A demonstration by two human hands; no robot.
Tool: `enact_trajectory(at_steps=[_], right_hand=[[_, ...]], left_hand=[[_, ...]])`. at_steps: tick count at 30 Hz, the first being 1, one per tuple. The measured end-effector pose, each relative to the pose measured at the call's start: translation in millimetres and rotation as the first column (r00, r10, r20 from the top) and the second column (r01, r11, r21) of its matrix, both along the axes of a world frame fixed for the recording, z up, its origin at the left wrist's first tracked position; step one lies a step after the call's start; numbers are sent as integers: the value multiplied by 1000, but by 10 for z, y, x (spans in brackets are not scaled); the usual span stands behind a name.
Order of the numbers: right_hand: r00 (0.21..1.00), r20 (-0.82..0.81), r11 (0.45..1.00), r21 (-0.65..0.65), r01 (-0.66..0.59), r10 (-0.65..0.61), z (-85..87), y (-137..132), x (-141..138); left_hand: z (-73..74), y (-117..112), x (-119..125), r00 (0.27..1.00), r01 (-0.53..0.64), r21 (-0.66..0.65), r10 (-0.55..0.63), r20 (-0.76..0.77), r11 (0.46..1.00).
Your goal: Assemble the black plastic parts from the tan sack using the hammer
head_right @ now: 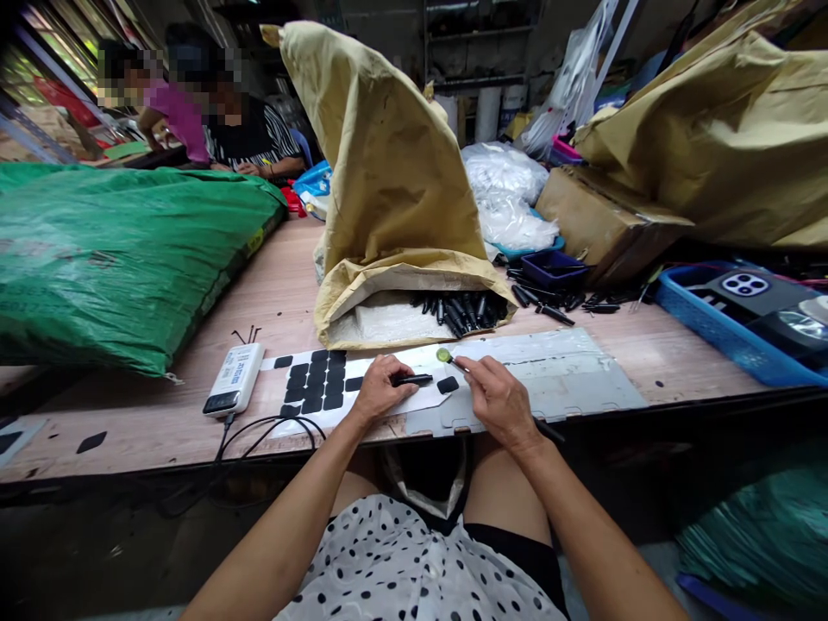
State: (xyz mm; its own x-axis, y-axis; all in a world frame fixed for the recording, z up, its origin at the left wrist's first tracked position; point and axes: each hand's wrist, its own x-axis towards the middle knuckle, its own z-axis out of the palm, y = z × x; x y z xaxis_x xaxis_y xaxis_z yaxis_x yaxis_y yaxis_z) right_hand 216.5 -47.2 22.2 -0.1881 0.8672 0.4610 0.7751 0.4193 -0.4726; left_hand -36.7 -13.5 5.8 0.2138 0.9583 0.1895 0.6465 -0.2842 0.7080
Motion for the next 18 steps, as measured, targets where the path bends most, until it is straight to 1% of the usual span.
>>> enact_trajectory(at_steps=[3,5,7,10,14,16,18], right_hand=[[993,104,999,30,45,-48,-57,179,245],[982,184,999,37,31,-38,-125,292,392],[974,227,999,35,2,-10,-196,375,491],[970,243,999,50,-10,-3,-272,430,542],[961,276,997,80,3,-25,-307,432,531],[959,282,997,79,5,-27,-316,433,530],[959,282,998,69,9,-29,-324,439,533]], left_hand=[[9,-4,3,1000,4,0,-4,-31,1000],[17,-7,7,999,7,-2,-7,-50,1000],[23,-11,13,998,7,0,-7,-67,1000],[22,-15,18,996,7,-2,-7,-87,1000],[20,9,12,995,15,-22,-17,-97,1000],[50,14,11,994,23,-30,-26,-106,999],[118,-29,23,991,56,-15,-57,-118,998]])
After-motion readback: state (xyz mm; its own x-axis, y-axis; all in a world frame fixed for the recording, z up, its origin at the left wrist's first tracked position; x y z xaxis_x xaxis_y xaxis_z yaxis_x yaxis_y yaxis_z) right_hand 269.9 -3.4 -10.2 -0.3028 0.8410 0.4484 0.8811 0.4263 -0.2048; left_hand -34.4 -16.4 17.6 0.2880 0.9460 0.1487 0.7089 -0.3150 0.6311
